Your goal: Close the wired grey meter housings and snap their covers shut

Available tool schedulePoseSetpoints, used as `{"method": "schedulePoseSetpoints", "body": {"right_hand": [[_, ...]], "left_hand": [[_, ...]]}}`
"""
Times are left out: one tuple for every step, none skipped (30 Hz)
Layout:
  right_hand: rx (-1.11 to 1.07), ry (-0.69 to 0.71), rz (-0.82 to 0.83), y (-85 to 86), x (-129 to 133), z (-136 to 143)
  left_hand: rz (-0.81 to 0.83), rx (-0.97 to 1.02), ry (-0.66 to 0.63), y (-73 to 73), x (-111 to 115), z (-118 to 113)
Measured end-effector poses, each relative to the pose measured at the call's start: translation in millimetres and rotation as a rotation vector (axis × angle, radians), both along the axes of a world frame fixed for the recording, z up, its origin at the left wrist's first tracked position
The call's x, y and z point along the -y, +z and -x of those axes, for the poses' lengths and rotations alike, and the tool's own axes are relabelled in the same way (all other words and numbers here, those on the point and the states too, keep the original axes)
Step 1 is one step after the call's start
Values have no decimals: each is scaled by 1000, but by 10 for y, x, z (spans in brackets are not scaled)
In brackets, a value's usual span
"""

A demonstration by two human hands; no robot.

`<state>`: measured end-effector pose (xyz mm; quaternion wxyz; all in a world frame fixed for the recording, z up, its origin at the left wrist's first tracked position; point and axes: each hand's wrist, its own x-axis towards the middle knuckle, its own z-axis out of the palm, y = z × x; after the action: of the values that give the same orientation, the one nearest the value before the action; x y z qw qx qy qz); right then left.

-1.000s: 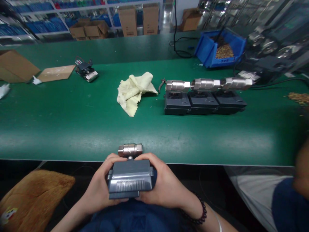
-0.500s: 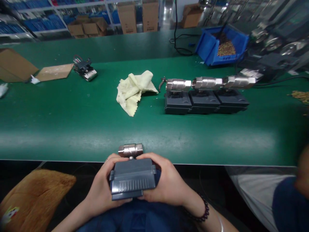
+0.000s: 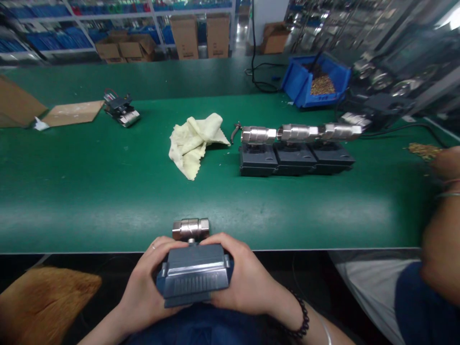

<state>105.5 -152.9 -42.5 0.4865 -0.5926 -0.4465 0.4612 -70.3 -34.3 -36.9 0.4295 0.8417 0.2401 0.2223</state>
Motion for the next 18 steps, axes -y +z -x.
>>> {"method": "schedulePoseSetpoints", "body": {"right_hand": [[62,-5,-20,10,-3,-15],[142,-15,-65,16,-4,-37],[244,-26,-134,18,-3,-66],[363,-37,-222,15,-2,-103],[487,-46,-312,6,-1,-145],[612,-52,-392,-9,-2,-192],[729,-59,-455,-32,-4,-242],[833,-65,-496,-62,-8,-291],[920,-73,-516,-100,-10,-340],[993,-84,-527,-146,-8,-387],[1057,-94,-533,-199,3,-435],[1110,-103,-537,-257,27,-484],[1152,-110,-537,-319,67,-536],[1183,-118,-540,-384,122,-594],[1204,-128,-544,-450,189,-658],[1220,-139,-559,-516,260,-731],[1222,-172,-582,-582,322,-811],[1212,-180,-593,-646,364,-896]], "left_hand": [[-44,24,-13,-19,-17,-27],[-95,52,-23,-40,-35,-65],[-159,91,-31,-64,-51,-115],[-234,139,-37,-91,-65,-176],[-315,191,-40,-122,-78,-246],[-394,242,-43,-158,-89,-321],[-469,293,-44,-198,-100,-397],[-531,337,-49,-241,-112,-470],[-576,368,-57,-287,-125,-537],[-603,383,-67,-332,-138,-593],[-620,387,-84,-374,-150,-636],[-626,377,-109,-412,-158,-666],[-625,355,-145,-443,-160,-684],[-619,326,-194,-470,-157,-690],[-616,301,-245,-493,-150,-687],[-622,288,-287,-517,-142,-678],[-640,292,-308,-542,-137,-666],[-670,307,-304,-570,-141,-652]]}}
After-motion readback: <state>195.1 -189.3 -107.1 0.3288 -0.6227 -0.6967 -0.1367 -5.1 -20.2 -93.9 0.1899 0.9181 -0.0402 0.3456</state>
